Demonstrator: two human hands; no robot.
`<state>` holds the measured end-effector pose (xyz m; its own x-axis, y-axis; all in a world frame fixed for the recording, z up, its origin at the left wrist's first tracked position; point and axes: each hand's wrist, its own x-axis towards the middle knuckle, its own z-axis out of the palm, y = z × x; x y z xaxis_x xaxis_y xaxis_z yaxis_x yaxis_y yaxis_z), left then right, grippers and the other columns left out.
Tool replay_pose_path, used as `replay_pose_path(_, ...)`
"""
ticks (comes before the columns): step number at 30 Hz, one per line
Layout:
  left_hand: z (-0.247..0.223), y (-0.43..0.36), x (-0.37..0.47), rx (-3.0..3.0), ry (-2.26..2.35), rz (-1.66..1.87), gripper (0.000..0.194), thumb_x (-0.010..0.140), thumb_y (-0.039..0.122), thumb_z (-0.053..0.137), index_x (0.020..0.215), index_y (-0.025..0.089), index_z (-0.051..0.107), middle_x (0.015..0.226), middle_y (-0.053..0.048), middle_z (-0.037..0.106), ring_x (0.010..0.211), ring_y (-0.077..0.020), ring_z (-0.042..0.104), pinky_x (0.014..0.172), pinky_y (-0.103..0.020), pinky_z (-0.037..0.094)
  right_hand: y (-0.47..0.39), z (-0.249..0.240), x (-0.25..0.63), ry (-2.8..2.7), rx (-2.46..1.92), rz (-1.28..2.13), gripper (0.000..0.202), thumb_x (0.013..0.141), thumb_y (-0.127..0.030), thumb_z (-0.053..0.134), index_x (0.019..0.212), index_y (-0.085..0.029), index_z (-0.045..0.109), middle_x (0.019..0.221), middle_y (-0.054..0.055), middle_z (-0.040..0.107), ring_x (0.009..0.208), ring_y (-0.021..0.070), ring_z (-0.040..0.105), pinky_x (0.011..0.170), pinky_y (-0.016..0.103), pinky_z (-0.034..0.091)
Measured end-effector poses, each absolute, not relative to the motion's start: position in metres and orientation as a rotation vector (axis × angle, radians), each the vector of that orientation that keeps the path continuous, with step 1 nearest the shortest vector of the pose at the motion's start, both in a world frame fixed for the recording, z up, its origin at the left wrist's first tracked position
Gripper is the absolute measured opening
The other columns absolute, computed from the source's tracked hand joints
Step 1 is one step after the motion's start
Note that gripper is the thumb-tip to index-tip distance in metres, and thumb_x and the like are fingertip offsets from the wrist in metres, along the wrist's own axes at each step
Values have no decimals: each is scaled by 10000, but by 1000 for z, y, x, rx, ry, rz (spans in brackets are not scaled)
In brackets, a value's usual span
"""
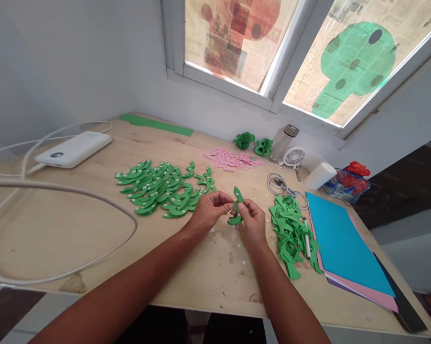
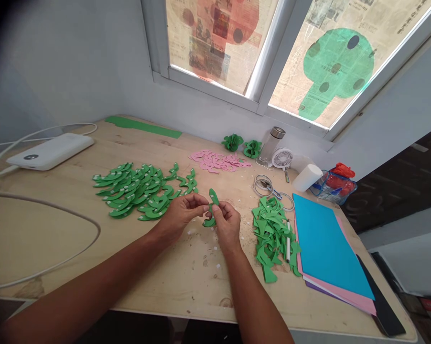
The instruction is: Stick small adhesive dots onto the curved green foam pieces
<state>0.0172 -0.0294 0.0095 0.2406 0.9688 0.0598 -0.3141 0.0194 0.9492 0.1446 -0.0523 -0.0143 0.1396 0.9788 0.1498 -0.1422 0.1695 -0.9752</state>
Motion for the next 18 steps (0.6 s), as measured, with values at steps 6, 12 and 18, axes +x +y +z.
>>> replay_pose_path(6,9,-30,18,1108,772,1171,124,632,214,706,660,144,608,586,5,634,553,-125,591,585,-247,479,-53,-13,144,-1045,-1060,1082,226,754,-383,636,784,-159,652,587,-12,601,545,100,542,485,206,461)
replay_pose_path(12,10,-30,18,1081,787,1183,111,638,201,702,672,143,613,590,0,653,560,-132,611,596,-250,492,-53,-13,146,-1049,-1035,1100,291,801,-431,578,787,-151,655,603,0,607,560,114,555,507,227,486)
replay_pose_path(18,10,-30,18,1098,780,1190,120,635,205,706,674,143,610,596,-6,652,561,-132,609,592,-246,495,-51,-15,147,-1035,-1016,1116,323,794,-467,581,763,-153,651,621,6,607,567,119,553,510,231,489)
